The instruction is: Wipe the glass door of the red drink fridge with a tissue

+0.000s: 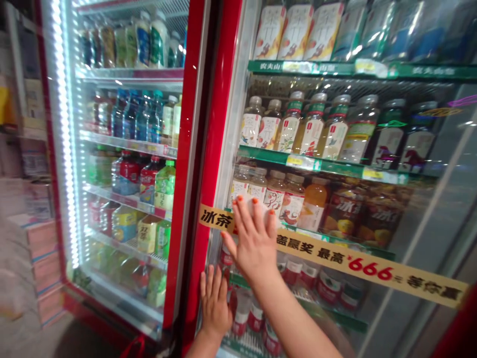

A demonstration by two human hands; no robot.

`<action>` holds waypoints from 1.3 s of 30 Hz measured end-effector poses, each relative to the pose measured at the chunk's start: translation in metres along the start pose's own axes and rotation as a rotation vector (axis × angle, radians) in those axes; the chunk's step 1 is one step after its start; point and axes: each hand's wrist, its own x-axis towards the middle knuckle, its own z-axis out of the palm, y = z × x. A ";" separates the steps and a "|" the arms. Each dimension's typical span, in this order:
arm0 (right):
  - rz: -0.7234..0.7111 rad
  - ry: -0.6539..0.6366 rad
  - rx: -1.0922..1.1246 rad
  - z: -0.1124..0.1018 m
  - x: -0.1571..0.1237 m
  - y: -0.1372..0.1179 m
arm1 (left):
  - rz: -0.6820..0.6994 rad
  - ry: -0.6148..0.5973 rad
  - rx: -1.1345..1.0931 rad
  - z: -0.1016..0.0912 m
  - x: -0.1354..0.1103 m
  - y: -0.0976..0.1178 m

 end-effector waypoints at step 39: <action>0.203 0.059 -0.296 -0.048 -0.256 0.067 | 0.030 -0.051 -0.139 0.001 0.010 -0.004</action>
